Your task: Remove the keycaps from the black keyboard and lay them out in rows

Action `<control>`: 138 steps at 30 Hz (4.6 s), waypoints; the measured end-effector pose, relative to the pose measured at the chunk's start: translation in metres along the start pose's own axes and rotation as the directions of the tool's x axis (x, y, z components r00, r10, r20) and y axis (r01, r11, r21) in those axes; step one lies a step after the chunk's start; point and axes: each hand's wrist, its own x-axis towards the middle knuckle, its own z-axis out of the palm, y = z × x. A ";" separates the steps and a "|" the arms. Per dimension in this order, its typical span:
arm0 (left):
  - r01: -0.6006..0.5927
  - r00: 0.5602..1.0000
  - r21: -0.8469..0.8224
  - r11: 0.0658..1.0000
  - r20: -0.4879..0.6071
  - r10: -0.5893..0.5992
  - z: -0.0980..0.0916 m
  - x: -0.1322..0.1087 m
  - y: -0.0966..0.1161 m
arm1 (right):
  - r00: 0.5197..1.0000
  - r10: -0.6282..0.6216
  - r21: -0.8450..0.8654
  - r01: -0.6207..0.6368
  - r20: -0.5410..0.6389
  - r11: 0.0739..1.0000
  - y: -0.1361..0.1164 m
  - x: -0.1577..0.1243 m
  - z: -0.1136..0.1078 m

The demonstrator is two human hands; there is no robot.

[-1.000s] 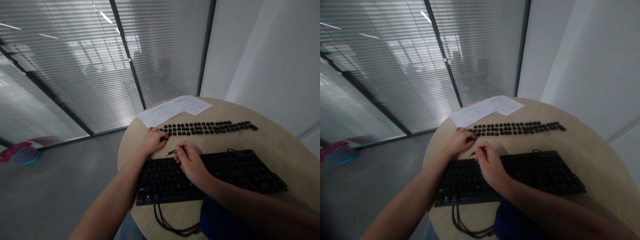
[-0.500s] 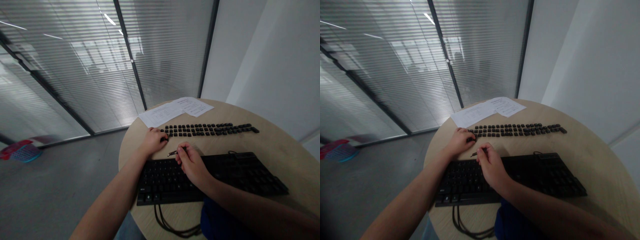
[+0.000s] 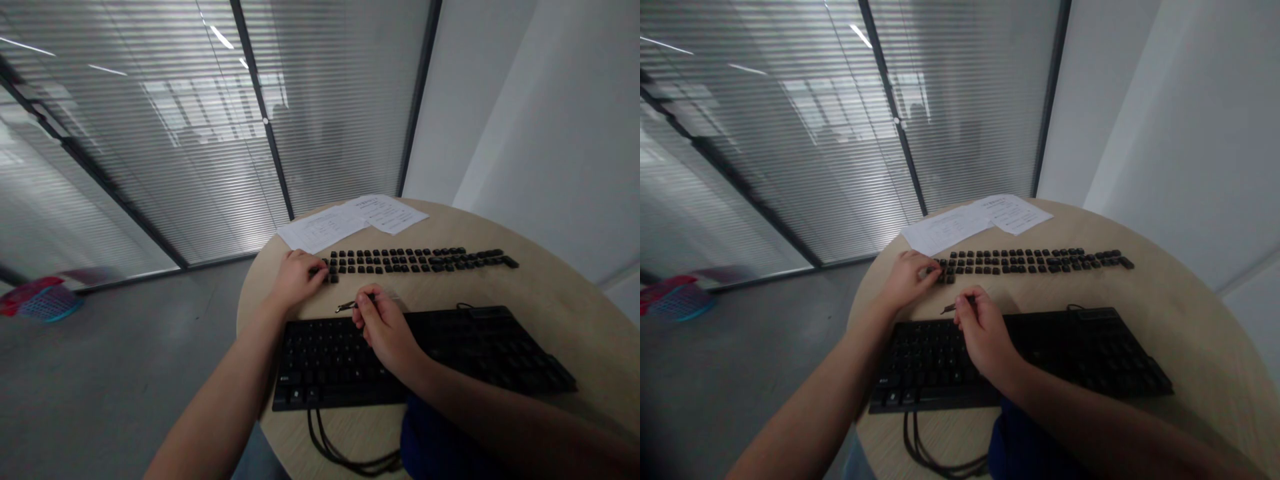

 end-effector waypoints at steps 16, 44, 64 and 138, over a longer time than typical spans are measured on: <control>-0.100 0.826 -0.408 0.908 0.474 0.304 0.009 -0.008 0.050 | 0.970 -0.018 -0.124 0.050 0.241 0.991 0.002 -0.004 -0.007; -0.029 0.824 -0.391 0.920 0.511 0.243 0.014 -0.006 0.053 | 0.758 -0.080 -0.566 0.547 0.647 0.617 -0.010 -0.019 -0.009; -0.018 0.840 -0.438 0.899 0.481 0.252 0.016 -0.008 0.049 | 0.889 -0.141 -0.374 0.322 0.437 0.870 -0.002 -0.020 -0.011; -0.160 0.911 -0.015 0.987 0.382 0.153 0.011 0.041 0.019 | 0.818 -0.545 -0.464 0.561 0.184 0.686 -0.009 -0.034 -0.119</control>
